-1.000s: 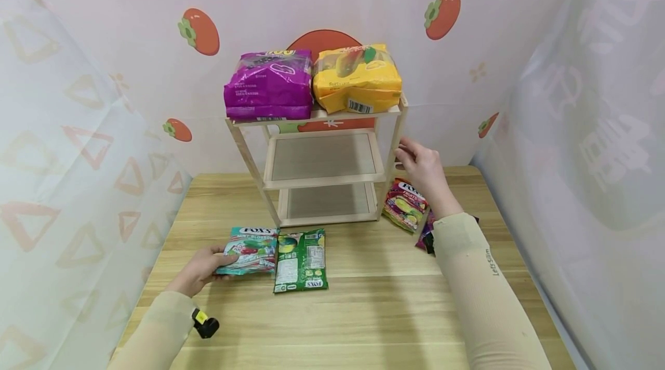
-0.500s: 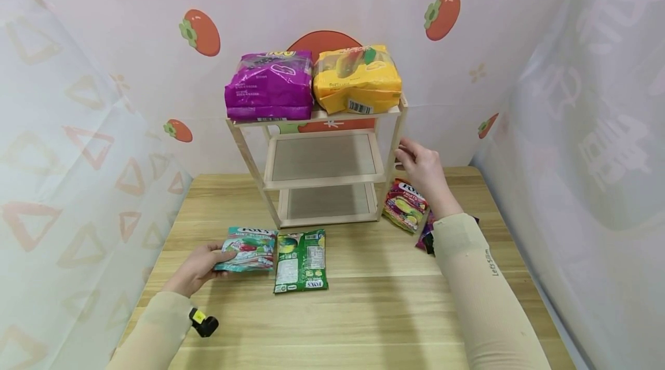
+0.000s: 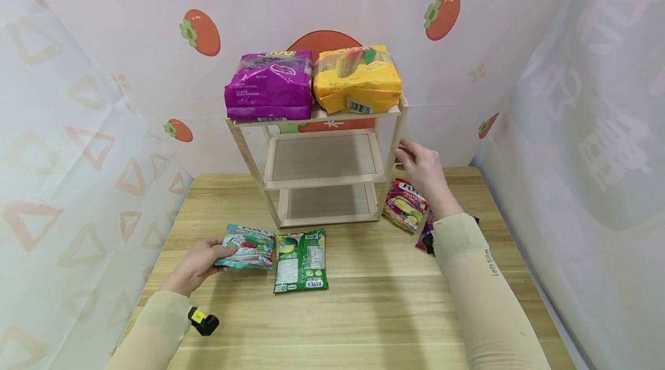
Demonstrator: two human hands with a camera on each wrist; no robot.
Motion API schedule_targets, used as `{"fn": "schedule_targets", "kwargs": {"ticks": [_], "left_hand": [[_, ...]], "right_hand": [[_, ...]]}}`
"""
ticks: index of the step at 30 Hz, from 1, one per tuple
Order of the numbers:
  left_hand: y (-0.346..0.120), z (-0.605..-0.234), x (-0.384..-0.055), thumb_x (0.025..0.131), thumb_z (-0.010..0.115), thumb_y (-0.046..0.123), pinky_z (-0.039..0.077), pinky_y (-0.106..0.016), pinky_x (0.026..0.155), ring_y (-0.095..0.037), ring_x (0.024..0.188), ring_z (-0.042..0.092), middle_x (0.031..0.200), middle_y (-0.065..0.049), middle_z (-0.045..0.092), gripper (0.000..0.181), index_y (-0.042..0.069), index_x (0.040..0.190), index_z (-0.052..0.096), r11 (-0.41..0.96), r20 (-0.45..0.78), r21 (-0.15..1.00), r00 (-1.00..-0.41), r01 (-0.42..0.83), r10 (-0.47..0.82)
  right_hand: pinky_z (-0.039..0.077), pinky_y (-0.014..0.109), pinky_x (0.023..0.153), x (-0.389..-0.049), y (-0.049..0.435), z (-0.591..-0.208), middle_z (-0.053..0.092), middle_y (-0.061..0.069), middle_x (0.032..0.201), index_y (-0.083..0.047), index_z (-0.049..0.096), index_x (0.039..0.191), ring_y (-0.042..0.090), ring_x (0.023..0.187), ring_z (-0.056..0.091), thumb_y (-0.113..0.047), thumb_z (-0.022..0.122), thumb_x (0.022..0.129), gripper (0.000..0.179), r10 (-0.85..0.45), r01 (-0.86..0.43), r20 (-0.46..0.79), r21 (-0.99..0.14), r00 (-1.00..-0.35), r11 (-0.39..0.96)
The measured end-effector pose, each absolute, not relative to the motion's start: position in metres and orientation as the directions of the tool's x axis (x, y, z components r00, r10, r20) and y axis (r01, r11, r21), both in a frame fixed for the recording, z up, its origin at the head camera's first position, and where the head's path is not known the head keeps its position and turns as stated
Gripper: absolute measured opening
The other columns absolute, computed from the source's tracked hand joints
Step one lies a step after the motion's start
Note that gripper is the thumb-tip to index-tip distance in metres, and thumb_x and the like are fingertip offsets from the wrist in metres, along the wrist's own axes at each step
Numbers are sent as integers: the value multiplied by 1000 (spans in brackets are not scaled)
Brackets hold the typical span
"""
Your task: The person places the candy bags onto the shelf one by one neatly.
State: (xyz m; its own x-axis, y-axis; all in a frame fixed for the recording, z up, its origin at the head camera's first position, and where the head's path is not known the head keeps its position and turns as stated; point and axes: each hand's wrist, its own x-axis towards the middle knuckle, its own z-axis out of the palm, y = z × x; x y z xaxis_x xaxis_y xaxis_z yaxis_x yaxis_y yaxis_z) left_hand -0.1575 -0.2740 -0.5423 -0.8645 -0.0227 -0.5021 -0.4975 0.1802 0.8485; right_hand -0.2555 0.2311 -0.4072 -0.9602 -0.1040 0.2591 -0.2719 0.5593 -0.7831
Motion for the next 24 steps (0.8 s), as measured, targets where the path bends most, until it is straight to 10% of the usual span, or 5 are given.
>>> {"fn": "schedule_targets", "kwargs": {"ticks": [24], "left_hand": [[-261, -524, -158, 101, 66, 15, 59, -28, 68, -15, 78, 67, 99, -10, 71, 57, -10, 147, 42, 137, -447, 887, -894, -440, 25]], "right_hand": [[58, 45, 90, -256, 231, -408, 65, 28, 128, 3, 55, 143, 42, 110, 69, -20, 49, 109, 41, -109, -282, 268, -775, -957, 565]]}}
